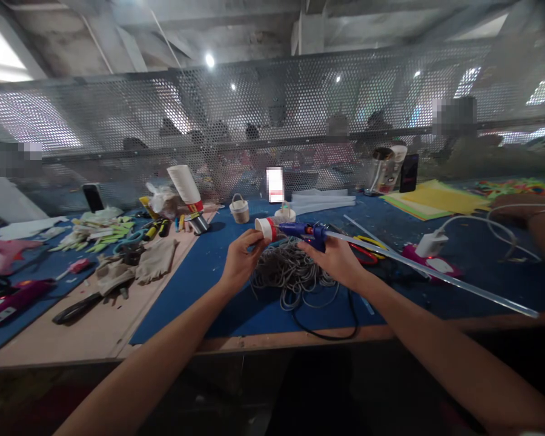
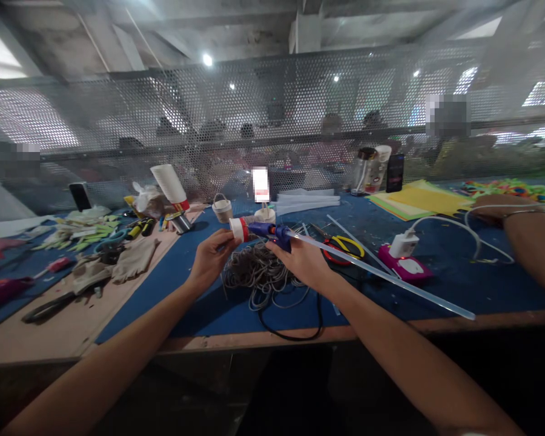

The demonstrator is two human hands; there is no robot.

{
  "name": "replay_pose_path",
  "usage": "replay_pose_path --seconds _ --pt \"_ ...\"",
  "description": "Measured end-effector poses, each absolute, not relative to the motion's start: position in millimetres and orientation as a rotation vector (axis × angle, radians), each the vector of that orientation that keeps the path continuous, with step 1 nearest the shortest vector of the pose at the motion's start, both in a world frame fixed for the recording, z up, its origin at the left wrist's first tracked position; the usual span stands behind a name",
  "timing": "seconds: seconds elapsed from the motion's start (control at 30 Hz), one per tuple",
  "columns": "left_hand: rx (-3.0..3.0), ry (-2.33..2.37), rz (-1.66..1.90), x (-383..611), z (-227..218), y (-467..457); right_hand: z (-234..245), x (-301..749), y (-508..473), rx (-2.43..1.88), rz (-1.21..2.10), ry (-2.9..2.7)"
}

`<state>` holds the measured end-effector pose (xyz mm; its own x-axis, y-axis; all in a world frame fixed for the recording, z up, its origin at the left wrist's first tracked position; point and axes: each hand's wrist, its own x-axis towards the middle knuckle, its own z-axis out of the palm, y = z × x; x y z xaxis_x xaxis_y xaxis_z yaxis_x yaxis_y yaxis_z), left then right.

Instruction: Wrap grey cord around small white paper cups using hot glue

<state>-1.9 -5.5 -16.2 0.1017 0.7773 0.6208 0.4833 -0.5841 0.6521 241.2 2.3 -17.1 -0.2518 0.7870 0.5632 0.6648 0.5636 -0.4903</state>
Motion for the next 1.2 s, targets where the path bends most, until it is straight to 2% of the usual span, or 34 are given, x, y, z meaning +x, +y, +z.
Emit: replay_pose_path --seconds 1.2 --pt "2.125 1.294 1.496 -2.9 -15.7 -4.9 -16.8 241.6 1.3 -1.189 0.182 -2.005"
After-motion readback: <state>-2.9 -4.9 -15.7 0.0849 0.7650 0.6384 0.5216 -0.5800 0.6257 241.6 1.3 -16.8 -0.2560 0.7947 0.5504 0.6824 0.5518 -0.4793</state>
